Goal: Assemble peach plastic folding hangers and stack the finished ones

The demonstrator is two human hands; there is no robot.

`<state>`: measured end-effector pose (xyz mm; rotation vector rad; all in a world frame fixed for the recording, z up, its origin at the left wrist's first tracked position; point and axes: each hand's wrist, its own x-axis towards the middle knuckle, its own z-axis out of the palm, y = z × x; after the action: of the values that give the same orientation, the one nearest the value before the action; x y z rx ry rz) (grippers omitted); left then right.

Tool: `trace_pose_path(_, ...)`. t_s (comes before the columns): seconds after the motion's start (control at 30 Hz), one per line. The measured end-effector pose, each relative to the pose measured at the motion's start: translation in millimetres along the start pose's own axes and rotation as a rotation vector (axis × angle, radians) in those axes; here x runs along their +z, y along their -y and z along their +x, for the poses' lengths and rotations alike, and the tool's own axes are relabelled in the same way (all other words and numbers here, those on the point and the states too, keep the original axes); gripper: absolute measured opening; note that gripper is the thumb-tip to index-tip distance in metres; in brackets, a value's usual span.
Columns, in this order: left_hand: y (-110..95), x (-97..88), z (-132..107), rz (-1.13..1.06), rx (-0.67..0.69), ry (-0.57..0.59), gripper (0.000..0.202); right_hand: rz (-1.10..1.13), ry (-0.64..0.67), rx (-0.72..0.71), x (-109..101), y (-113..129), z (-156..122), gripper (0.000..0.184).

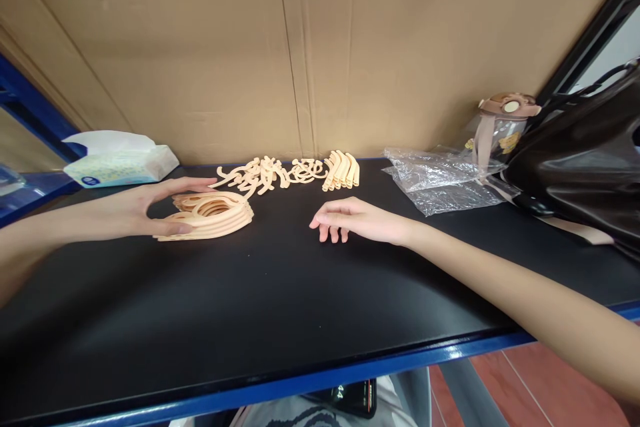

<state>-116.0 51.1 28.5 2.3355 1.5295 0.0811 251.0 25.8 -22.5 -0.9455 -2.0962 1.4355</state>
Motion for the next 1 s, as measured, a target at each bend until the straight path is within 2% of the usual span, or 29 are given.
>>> trace_pose_path(0.27, 0.6, 1.2, 1.2, -0.018, 0.036, 0.008, 0.079, -0.010, 0.002, -0.002, 0.4, 0.1, -0.6, 0.029)
trace_pose_path(0.53, 7.2, -8.9, -4.6, 0.006, 0.101, -0.030, 0.076, -0.012, 0.000, -0.014, 0.2, -0.6, 0.6, 0.029)
trace_pose_path(0.8, 0.3, -9.1, -11.2, 0.073, 0.015, 0.038, 0.092, -0.020, 0.003, -0.026, 0.5, 0.1, -0.2, 0.028)
trace_pose_path(1.0, 2.8, -8.1, -7.8, 0.120, -0.029, 0.014, 0.097, -0.027, 0.003, -0.023, 0.8, 1.5, -0.2, 0.029)
